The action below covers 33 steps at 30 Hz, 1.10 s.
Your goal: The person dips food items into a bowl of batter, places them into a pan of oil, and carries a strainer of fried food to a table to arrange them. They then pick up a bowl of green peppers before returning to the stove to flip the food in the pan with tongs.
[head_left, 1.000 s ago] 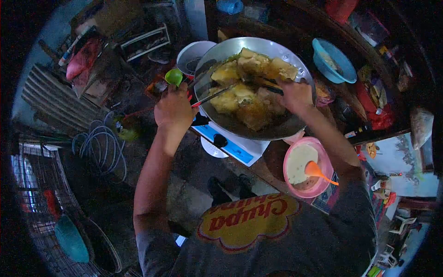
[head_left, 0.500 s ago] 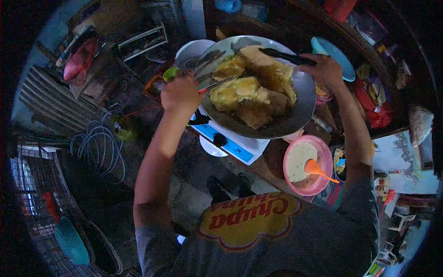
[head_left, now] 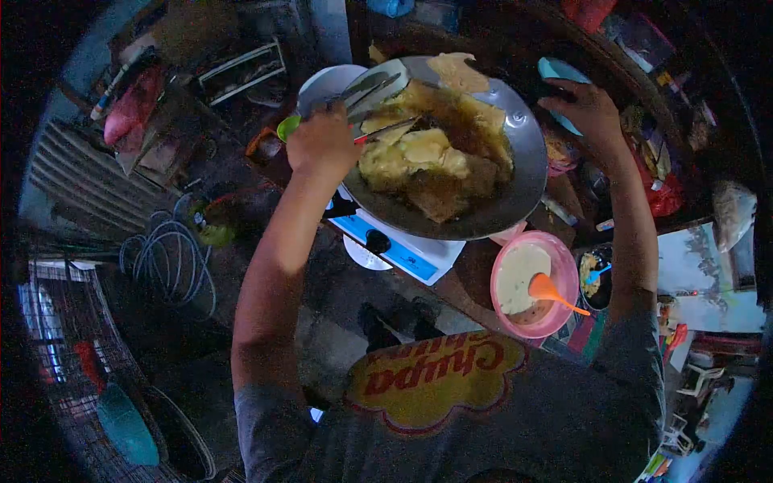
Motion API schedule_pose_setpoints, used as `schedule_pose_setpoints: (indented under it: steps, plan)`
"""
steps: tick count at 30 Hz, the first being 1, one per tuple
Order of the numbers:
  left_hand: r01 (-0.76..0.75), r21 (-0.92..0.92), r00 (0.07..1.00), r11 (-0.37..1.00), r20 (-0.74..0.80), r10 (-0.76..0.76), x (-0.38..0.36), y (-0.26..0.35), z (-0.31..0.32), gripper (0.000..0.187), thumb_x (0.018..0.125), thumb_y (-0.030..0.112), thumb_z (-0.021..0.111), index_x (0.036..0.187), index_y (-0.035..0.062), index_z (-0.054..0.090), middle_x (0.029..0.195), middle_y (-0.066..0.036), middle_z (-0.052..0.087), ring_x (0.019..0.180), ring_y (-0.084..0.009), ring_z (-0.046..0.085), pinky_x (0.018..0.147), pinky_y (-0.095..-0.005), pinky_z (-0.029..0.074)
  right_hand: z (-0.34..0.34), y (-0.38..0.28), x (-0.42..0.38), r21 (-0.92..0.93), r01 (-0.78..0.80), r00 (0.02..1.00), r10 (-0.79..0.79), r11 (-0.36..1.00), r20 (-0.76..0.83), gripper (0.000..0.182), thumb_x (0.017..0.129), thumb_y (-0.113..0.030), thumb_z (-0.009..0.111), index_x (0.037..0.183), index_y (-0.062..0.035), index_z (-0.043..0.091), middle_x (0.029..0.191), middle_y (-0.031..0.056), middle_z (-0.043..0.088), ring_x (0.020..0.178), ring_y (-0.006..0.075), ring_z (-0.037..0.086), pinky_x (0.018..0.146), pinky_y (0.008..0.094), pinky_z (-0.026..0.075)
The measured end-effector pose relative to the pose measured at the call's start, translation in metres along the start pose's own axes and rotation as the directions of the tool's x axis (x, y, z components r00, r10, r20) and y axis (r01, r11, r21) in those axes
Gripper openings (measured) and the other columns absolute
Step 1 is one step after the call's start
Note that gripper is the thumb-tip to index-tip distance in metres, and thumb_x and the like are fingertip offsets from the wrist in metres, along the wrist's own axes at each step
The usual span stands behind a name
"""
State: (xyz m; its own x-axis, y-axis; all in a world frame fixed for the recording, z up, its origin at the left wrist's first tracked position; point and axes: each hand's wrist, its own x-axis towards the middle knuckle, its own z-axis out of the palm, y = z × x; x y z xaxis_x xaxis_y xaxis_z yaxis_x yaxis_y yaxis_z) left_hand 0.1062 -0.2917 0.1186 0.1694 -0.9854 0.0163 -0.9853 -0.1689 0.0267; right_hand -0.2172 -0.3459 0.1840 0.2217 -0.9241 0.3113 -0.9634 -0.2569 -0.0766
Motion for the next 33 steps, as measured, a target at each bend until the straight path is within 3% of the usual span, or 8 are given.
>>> schedule_pose_setpoints:
  steps: [8, 10, 14, 18, 20, 24, 26, 33]
  plan:
    - [0.033, 0.031, 0.994, 0.999, 0.102, -0.036, 0.003, -0.003, 0.008, 0.058, 0.063, 0.043, 0.067, 0.111, 0.0175, 0.047, 0.098, -0.009, 0.058, 0.090, -0.0271, 0.057, 0.075, -0.0383, 0.047, -0.025, 0.020, -0.029, 0.163, 0.001, 0.985, -0.029, 0.987, 0.170, 0.041, 0.068, -0.026, 0.066, 0.105, -0.0100, 0.058, 0.084, 0.0096, 0.063, 0.080, 0.0153, 0.059, 0.071, 0.0306, 0.045]
    - [-0.094, -0.079, 0.994, 0.992, -0.064, 0.089, -0.019, -0.013, -0.006, 0.049, 0.064, 0.036, 0.064, 0.104, 0.0117, 0.051, 0.093, -0.012, 0.059, 0.087, -0.0269, 0.058, 0.073, -0.0386, 0.047, -0.045, 0.018, -0.040, 0.175, -0.027, 0.978, -0.010, 0.984, 0.211, 0.042, 0.069, -0.022, 0.067, 0.107, -0.0095, 0.057, 0.087, 0.0104, 0.062, 0.077, 0.0097, 0.058, 0.065, 0.0272, 0.046]
    - [-0.180, -0.271, 0.983, 0.946, -0.014, 0.183, -0.037, -0.029, -0.013, 0.055, 0.058, 0.034, 0.070, 0.103, 0.0096, 0.050, 0.093, -0.011, 0.059, 0.088, -0.0278, 0.057, 0.074, -0.0391, 0.045, -0.062, 0.031, -0.056, 0.437, -0.055, 0.942, -0.098, 0.898, 0.320, 0.042, 0.068, -0.013, 0.068, 0.108, -0.0068, 0.055, 0.099, 0.0091, 0.059, 0.084, 0.0107, 0.056, 0.071, 0.0252, 0.046]
    - [-0.171, -0.121, 0.985, 0.978, -0.020, 0.170, -0.053, -0.017, -0.022, 0.058, 0.057, 0.033, 0.071, 0.105, 0.0097, 0.049, 0.096, -0.010, 0.058, 0.091, -0.0266, 0.056, 0.075, -0.0383, 0.045, -0.071, 0.036, -0.066, 0.366, 0.033, 0.881, -0.200, 0.930, 0.429, 0.046, 0.064, -0.011, 0.069, 0.107, -0.0084, 0.056, 0.101, 0.0080, 0.059, 0.092, 0.0189, 0.055, 0.082, 0.0312, 0.043]
    - [-0.194, -0.139, 0.981, 0.971, -0.027, 0.192, -0.055, -0.015, -0.018, 0.058, 0.058, 0.033, 0.071, 0.106, 0.0100, 0.048, 0.097, -0.010, 0.058, 0.091, -0.0267, 0.055, 0.075, -0.0381, 0.045, -0.067, 0.040, -0.068, 0.079, 0.541, 0.787, -0.537, 0.837, 0.305, 0.048, 0.060, -0.019, 0.070, 0.106, -0.0131, 0.058, 0.102, 0.0086, 0.059, 0.093, 0.0231, 0.055, 0.083, 0.0336, 0.041]
    - [-0.207, -0.204, 0.978, 0.957, -0.066, 0.198, -0.063, -0.008, -0.009, 0.058, 0.054, 0.033, 0.073, 0.102, 0.0089, 0.053, 0.095, -0.012, 0.058, 0.090, -0.0285, 0.055, 0.077, -0.0371, 0.044, -0.061, 0.045, -0.070, -0.014, 0.476, 0.769, -0.408, 0.880, 0.491, 0.043, 0.066, -0.033, 0.064, 0.108, -0.0229, 0.056, 0.108, 0.0054, 0.056, 0.097, 0.0261, 0.053, 0.090, 0.0386, 0.036]
    - [-0.202, -0.180, 0.978, 0.963, 0.007, 0.206, -0.066, -0.004, -0.010, 0.058, 0.057, 0.033, 0.072, 0.105, 0.0102, 0.050, 0.097, -0.011, 0.056, 0.090, -0.0278, 0.055, 0.076, -0.0376, 0.045, -0.042, 0.054, -0.074, -0.241, 0.501, 0.820, -0.367, 0.831, 0.439, 0.044, 0.067, -0.037, 0.063, 0.108, -0.0261, 0.055, 0.108, 0.0041, 0.056, 0.097, 0.0253, 0.053, 0.092, 0.0401, 0.033]
    - [-0.166, -0.164, 0.985, 0.972, 0.012, 0.170, -0.077, 0.000, -0.008, 0.059, 0.055, 0.031, 0.073, 0.106, 0.0106, 0.051, 0.095, -0.011, 0.058, 0.090, -0.0276, 0.055, 0.076, -0.0375, 0.045, -0.045, 0.030, -0.076, -0.225, 0.629, 0.774, -0.575, 0.744, 0.264, 0.057, 0.055, -0.023, 0.070, 0.110, -0.0226, 0.055, 0.103, 0.0052, 0.058, 0.095, 0.0229, 0.054, 0.083, 0.0331, 0.041]
